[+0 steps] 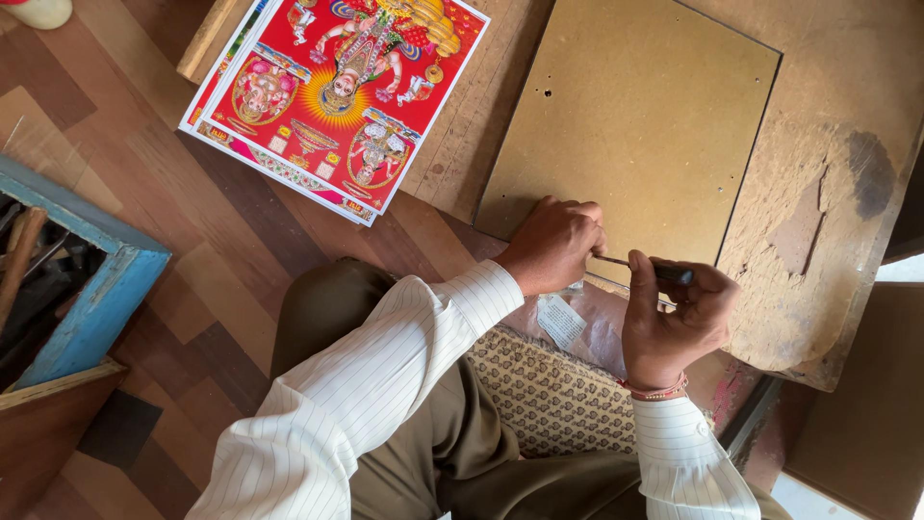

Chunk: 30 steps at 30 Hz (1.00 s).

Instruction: The person sits on the floor at a low workbench and uses a screwdriver to drive small screws into the back of a square frame backing board, working along its edge hole by hole. They briefly reach into a cardboard box of frame parts and continue screwing hardware into the backing.

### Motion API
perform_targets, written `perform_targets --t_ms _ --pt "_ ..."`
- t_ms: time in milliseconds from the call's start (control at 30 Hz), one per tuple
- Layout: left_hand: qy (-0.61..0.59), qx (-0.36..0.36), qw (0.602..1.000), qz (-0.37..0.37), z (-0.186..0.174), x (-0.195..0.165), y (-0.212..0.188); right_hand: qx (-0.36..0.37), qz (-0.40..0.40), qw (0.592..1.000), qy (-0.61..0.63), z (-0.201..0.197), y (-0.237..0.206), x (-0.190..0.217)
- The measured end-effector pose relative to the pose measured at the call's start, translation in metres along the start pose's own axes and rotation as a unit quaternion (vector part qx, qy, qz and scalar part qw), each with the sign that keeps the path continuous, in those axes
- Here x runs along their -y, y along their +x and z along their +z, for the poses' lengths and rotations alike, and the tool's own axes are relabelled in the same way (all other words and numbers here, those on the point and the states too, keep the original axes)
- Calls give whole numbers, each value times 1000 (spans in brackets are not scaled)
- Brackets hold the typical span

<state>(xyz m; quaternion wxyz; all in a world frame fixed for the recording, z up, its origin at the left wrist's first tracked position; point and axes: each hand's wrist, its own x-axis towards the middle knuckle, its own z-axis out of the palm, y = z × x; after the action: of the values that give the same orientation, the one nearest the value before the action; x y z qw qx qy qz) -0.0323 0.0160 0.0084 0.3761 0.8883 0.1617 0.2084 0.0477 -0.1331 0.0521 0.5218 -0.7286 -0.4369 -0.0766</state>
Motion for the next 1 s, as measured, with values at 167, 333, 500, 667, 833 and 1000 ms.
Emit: perform_targets --t_ms 167,333,500,667,833,1000 --pt "1 4 1000 2 -1 0 -1 55 -110 990 -75 -1 3 7" --pt "-13 -4 1000 -3 0 1 0 92 -54 993 -52 -2 8 12" --pt "-22 -17 1000 -5 3 1 0 57 -51 994 -79 2 8 15" --pt "-12 -26 1000 4 2 -2 0 51 -92 987 -123 4 8 17" --pt "2 -4 1000 -12 0 -5 0 109 -111 985 -74 1 11 16" --pt "-14 -9 1000 -4 0 -5 0 123 -91 986 -62 -1 15 15"
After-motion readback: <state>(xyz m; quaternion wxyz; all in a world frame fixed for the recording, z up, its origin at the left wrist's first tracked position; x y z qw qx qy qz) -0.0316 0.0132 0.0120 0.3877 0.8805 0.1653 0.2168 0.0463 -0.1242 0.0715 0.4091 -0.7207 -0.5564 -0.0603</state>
